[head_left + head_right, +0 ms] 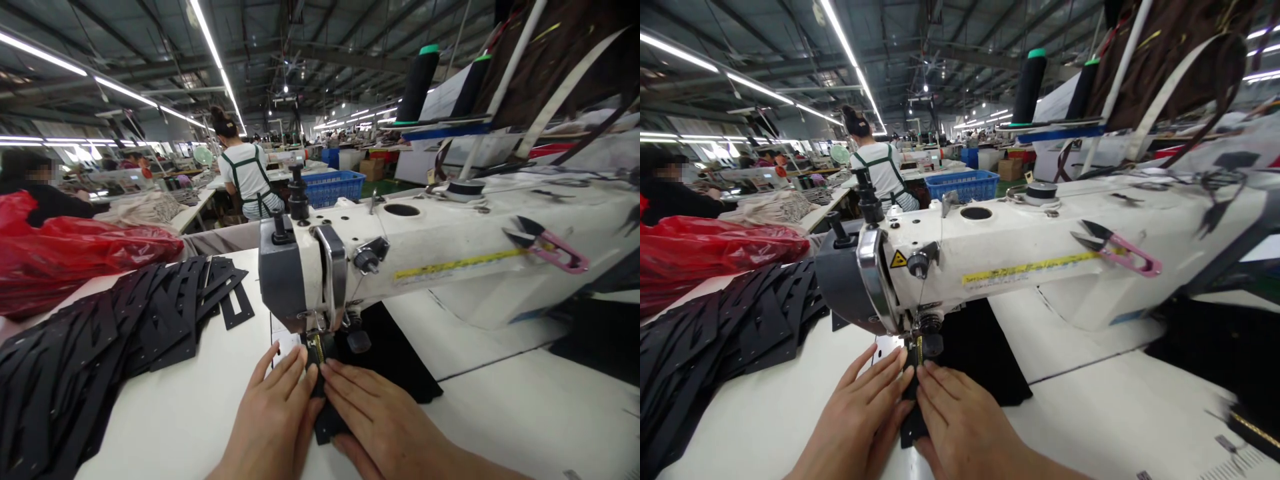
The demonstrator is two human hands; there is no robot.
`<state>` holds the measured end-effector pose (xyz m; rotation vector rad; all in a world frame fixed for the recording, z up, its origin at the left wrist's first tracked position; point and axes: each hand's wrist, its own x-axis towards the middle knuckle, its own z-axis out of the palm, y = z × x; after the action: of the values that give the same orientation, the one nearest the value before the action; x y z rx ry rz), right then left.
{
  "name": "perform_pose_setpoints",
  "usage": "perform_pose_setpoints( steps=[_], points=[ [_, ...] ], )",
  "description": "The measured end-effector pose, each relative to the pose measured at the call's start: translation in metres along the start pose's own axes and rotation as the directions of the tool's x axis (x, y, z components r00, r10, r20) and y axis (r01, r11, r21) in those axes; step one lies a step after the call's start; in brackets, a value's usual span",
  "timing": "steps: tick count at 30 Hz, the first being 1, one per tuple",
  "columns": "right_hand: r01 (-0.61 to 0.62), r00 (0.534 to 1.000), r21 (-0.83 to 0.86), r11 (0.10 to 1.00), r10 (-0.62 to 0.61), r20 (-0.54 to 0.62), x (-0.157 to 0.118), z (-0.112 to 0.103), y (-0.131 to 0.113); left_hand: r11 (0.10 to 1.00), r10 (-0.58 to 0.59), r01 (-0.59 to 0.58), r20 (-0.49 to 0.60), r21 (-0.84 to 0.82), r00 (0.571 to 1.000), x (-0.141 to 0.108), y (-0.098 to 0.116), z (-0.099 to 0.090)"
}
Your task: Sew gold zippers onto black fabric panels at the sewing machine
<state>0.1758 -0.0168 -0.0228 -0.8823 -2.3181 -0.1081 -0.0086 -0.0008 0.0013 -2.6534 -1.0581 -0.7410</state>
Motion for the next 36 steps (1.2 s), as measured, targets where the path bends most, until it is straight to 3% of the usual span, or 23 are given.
perform_pose_setpoints(
  steps=[8,11,15,25,36],
  points=[
    [-0.008,0.996,0.006,1.000,0.008,0.091,0.018,-0.004,0.008,0.999,-0.033,0.033,-0.015,-0.031,0.999,0.010,-0.010,0.005],
    [0.026,1.000,-0.051,0.998,-0.026,-0.008,0.014,0.001,0.005,0.999,-0.028,0.028,-0.005,-0.022,1.000,0.006,-0.009,0.002],
    [0.067,0.979,-0.173,0.983,-0.098,-0.180,0.003,0.010,0.002,0.997,0.066,-0.066,-0.001,0.041,0.998,-0.006,-0.005,-0.001],
    [0.072,0.982,-0.151,0.986,-0.097,-0.160,0.016,0.009,0.011,0.992,0.110,-0.110,-0.006,0.061,0.994,-0.001,-0.010,0.001],
    [0.062,0.985,-0.107,0.992,-0.078,-0.154,0.025,0.015,0.025,0.997,0.067,-0.066,0.013,-0.041,0.998,0.010,-0.024,0.006]
  ],
)
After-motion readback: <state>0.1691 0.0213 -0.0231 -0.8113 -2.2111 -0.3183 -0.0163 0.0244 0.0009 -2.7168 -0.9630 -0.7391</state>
